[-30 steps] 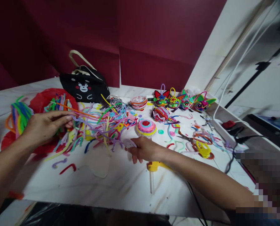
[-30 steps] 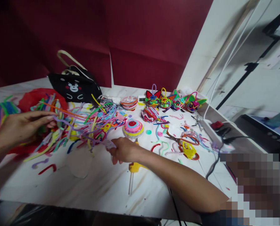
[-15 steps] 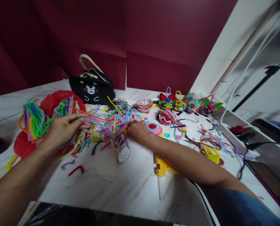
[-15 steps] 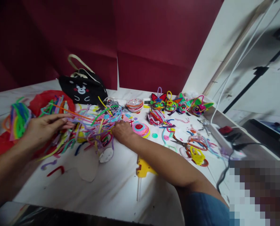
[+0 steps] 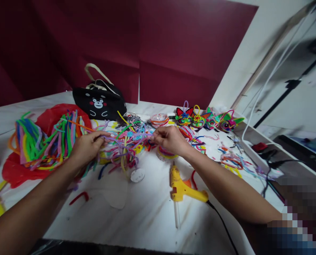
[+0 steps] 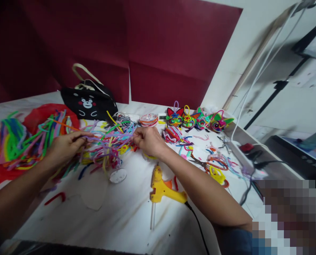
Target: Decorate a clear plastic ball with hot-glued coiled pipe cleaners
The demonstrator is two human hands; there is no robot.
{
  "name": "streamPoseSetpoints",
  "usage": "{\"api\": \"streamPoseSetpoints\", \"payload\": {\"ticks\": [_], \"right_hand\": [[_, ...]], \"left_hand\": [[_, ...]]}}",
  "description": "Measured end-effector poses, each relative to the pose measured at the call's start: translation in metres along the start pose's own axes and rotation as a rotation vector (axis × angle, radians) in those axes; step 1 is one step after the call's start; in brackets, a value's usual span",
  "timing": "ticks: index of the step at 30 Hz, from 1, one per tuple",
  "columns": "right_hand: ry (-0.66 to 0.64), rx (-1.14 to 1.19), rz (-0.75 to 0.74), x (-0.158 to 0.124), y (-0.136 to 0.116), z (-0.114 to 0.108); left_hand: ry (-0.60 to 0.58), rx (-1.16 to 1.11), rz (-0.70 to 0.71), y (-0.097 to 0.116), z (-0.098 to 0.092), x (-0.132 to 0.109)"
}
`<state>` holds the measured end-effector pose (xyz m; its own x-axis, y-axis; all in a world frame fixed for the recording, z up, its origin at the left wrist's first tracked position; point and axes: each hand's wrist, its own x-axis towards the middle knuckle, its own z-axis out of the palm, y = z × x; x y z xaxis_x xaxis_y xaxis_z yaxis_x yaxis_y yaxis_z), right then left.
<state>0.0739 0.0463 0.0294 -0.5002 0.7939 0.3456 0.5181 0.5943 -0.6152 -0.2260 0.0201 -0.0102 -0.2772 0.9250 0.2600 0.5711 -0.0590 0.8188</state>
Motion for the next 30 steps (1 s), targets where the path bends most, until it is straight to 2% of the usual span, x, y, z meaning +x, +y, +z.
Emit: {"api": "streamPoseSetpoints", "payload": {"ticks": [2, 3, 5, 7, 8, 11, 13, 16, 19, 25, 30], "right_hand": [[-0.005, 0.208, 0.098, -0.005, 0.005, -0.006], [-0.022, 0.294, 0.152, -0.008, 0.007, -0.009], [-0.058, 0.412, 0.238, -0.017, 0.008, -0.014], [-0.082, 0.470, 0.280, -0.026, 0.007, -0.017], [-0.092, 0.495, 0.290, -0.031, 0.006, -0.018], [-0.136, 0.610, 0.332, -0.044, 0.005, -0.019], [-0.175, 0.656, 0.354, -0.052, 0.005, -0.019], [-0.232, 0.685, 0.376, -0.064, 0.007, -0.019], [-0.274, 0.734, 0.393, -0.078, 0.010, -0.024], [-0.270, 0.784, 0.409, -0.104, 0.020, -0.037], [-0.276, 0.812, 0.378, -0.113, 0.028, -0.038]], "left_hand": [[-0.022, 0.374, 0.161, 0.009, 0.001, -0.002], [-0.012, 0.489, 0.252, 0.015, 0.003, -0.004], [0.052, 0.520, 0.419, 0.031, 0.011, -0.012], [0.071, 0.409, 0.465, 0.049, 0.024, -0.024], [0.022, 0.308, 0.439, 0.059, 0.033, -0.031], [-0.238, -0.147, 0.159, 0.086, 0.061, -0.052], [-0.346, -0.356, 0.094, 0.102, 0.079, -0.062], [-0.397, -0.538, 0.043, 0.118, 0.099, -0.070], [-0.430, -0.652, -0.040, 0.125, 0.110, -0.074], [-0.439, -0.820, -0.215, 0.122, 0.125, -0.077], [-0.454, -0.836, -0.242, 0.122, 0.135, -0.079]]}}
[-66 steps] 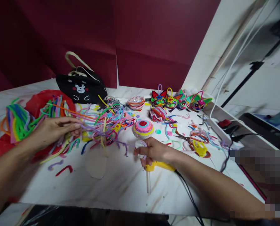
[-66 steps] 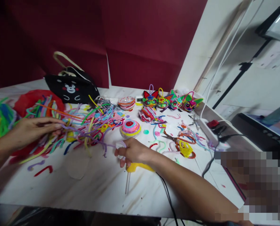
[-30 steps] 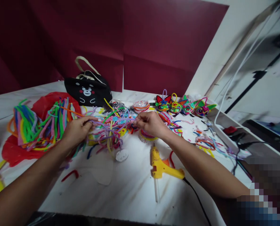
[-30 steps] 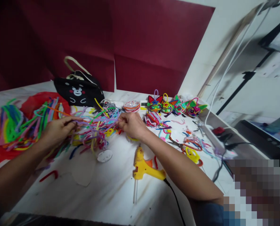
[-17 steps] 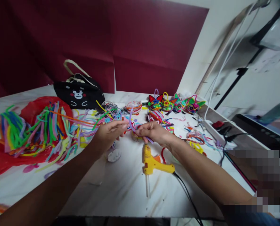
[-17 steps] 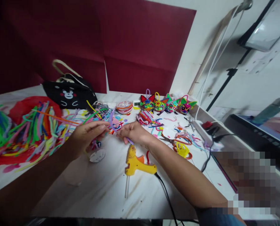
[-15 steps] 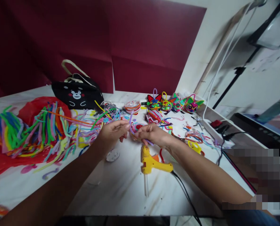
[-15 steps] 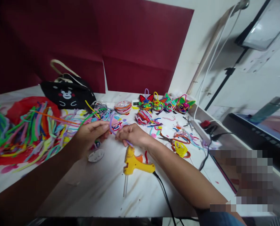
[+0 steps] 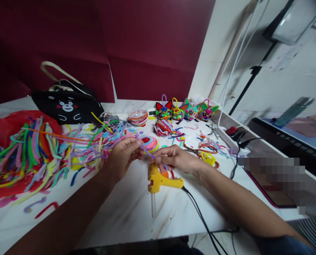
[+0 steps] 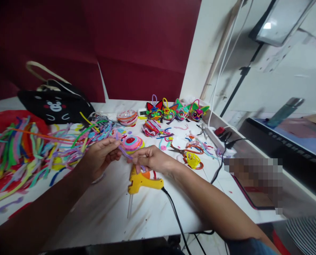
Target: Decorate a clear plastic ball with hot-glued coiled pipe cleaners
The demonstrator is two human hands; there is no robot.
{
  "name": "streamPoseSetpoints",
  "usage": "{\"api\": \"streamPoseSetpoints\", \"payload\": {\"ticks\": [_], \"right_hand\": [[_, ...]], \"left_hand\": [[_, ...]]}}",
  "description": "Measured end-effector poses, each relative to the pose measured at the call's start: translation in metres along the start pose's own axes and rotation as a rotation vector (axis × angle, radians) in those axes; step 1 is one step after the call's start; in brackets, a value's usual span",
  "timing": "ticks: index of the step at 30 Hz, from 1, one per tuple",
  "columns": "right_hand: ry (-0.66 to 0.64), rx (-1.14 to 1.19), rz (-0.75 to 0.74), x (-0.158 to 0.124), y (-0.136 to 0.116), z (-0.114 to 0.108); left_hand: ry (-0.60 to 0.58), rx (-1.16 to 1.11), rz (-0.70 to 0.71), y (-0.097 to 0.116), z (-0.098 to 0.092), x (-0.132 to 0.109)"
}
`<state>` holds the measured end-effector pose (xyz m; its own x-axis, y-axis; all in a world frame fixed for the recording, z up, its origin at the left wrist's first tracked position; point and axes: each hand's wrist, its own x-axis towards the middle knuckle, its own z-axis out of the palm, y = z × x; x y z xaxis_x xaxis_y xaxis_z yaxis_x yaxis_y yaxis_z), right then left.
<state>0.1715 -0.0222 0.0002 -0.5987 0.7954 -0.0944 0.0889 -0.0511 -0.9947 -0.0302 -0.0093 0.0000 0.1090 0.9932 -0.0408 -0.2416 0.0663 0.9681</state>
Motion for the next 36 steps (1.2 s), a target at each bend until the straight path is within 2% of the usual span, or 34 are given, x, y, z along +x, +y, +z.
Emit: {"api": "streamPoseSetpoints", "payload": {"ticks": [4, 9, 15, 17, 19, 22, 25, 27, 31, 36], "right_hand": [[-0.024, -0.012, -0.009, -0.003, 0.006, 0.000], [-0.030, 0.010, 0.064, -0.011, 0.013, 0.000], [0.035, -0.002, 0.062, -0.020, 0.016, -0.001], [0.092, -0.105, 0.038, -0.023, 0.016, -0.002], [0.202, -0.301, -0.026, -0.025, 0.017, -0.004], [0.385, -0.628, -0.219, -0.028, 0.019, -0.006], [0.507, -0.854, -0.422, -0.029, 0.023, -0.010], [0.587, -0.989, -0.498, -0.030, 0.027, -0.013], [0.687, -1.155, -0.512, -0.031, 0.032, -0.018], [0.728, -1.080, -0.481, -0.032, 0.030, -0.022]], "left_hand": [[0.013, 0.013, 0.017, -0.002, 0.000, 0.000], [0.019, 0.045, 0.030, -0.003, -0.004, -0.002], [0.052, 0.026, 0.063, -0.007, -0.008, -0.001], [0.068, 0.033, 0.097, -0.008, -0.010, -0.001], [0.084, 0.058, 0.135, -0.008, -0.012, -0.002], [0.103, 0.131, 0.198, -0.010, -0.015, -0.004], [0.126, 0.197, 0.275, -0.011, -0.017, -0.006], [0.148, 0.240, 0.320, -0.012, -0.018, -0.007], [0.192, 0.297, 0.406, -0.013, -0.019, -0.009], [0.219, 0.382, 0.516, -0.013, -0.020, -0.011]]}}
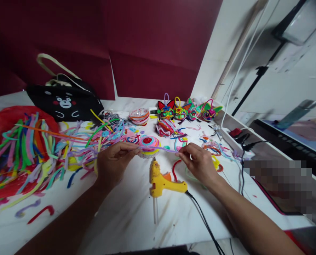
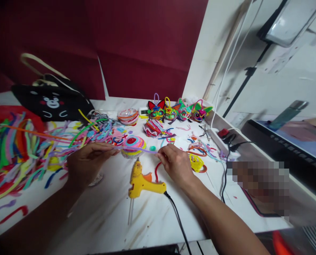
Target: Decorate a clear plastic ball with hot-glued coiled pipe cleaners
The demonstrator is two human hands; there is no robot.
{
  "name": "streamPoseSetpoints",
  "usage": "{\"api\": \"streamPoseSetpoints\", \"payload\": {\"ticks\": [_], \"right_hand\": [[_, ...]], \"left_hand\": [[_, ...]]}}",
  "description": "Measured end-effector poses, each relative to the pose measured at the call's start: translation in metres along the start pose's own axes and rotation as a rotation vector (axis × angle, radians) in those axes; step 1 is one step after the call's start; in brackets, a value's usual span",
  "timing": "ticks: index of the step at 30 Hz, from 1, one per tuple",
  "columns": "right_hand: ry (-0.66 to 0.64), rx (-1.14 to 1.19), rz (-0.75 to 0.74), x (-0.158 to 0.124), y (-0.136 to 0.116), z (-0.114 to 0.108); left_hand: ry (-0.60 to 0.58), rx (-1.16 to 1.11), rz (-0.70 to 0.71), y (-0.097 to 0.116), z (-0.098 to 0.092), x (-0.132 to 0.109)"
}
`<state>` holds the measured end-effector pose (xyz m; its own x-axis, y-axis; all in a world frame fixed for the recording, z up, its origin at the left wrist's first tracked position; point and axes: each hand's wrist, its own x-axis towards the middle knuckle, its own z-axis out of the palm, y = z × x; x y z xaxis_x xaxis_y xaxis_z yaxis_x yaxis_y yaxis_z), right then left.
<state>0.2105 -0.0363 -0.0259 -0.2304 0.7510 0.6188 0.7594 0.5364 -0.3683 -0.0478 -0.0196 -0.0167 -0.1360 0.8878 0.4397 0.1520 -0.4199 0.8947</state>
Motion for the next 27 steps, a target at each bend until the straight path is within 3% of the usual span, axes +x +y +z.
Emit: {"api": "streamPoseSetpoints", "payload": {"ticks": [4, 7, 11, 18, 27], "right_hand": [[0.013, 0.233, 0.186, 0.003, 0.002, -0.002], [0.023, 0.503, 0.351, 0.006, 0.005, -0.004], [0.127, 0.712, 0.401, 0.011, 0.007, -0.009], [0.205, 0.804, 0.454, 0.016, 0.010, -0.015], [0.124, 0.776, 0.426, 0.011, 0.010, -0.011]], "left_hand": [[-0.002, 0.073, -0.008, -0.005, 0.000, 0.000], [-0.079, 0.050, -0.059, -0.008, 0.001, 0.002], [-0.132, -0.016, -0.123, -0.008, 0.001, 0.012], [-0.215, 0.531, 0.020, -0.022, -0.002, 0.030], [-0.705, 0.830, 0.070, -0.033, 0.018, 0.067]]}}
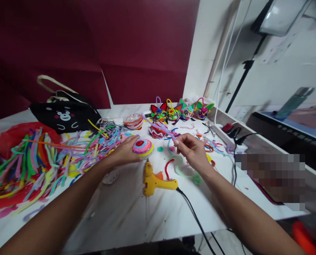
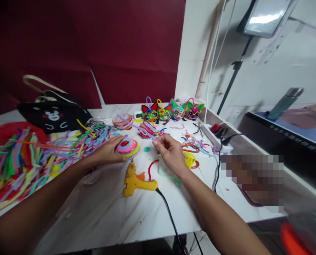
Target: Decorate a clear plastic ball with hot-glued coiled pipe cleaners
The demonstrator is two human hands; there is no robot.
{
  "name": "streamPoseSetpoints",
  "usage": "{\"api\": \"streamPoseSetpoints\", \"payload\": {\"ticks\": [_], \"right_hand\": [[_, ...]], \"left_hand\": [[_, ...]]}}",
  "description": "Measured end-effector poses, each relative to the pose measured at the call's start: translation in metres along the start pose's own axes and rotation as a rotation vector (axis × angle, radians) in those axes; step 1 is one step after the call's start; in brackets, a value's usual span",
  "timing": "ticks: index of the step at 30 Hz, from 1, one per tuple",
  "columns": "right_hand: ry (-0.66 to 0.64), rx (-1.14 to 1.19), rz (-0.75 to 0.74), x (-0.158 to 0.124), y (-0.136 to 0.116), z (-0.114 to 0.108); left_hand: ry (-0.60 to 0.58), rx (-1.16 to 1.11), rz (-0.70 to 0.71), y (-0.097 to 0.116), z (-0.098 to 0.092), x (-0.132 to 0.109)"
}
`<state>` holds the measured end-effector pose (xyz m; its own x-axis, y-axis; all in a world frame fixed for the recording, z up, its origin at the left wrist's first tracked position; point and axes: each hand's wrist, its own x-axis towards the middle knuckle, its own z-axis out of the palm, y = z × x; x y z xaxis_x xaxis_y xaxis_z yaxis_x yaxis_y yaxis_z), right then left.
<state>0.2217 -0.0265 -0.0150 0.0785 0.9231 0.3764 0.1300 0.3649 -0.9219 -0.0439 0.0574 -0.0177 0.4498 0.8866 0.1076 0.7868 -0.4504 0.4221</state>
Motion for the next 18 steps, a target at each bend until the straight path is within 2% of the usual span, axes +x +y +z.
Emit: {"api": "streamPoseSetpoints", "payload": {"ticks": [4, 7, 13, 15, 18], "right_hand": [[-0.004, 0.018, 0.005, -0.001, -0.001, 0.000], [0.000, 0.043, 0.007, 0.000, -0.004, 0.000], [0.016, 0.116, 0.026, 0.001, -0.006, -0.001], [0.053, 0.118, 0.012, 0.002, -0.008, -0.001], [0.108, 0.150, -0.032, 0.001, -0.011, -0.003]], "left_hand": [[-0.118, 0.021, -0.011, 0.001, -0.003, 0.011], [-0.133, 0.017, -0.023, 0.002, -0.003, 0.013], [-0.005, -0.016, -0.049, -0.002, -0.008, 0.011], [0.064, -0.131, -0.101, -0.003, -0.014, 0.008], [0.170, -0.464, -0.197, 0.003, -0.024, 0.001]]}}
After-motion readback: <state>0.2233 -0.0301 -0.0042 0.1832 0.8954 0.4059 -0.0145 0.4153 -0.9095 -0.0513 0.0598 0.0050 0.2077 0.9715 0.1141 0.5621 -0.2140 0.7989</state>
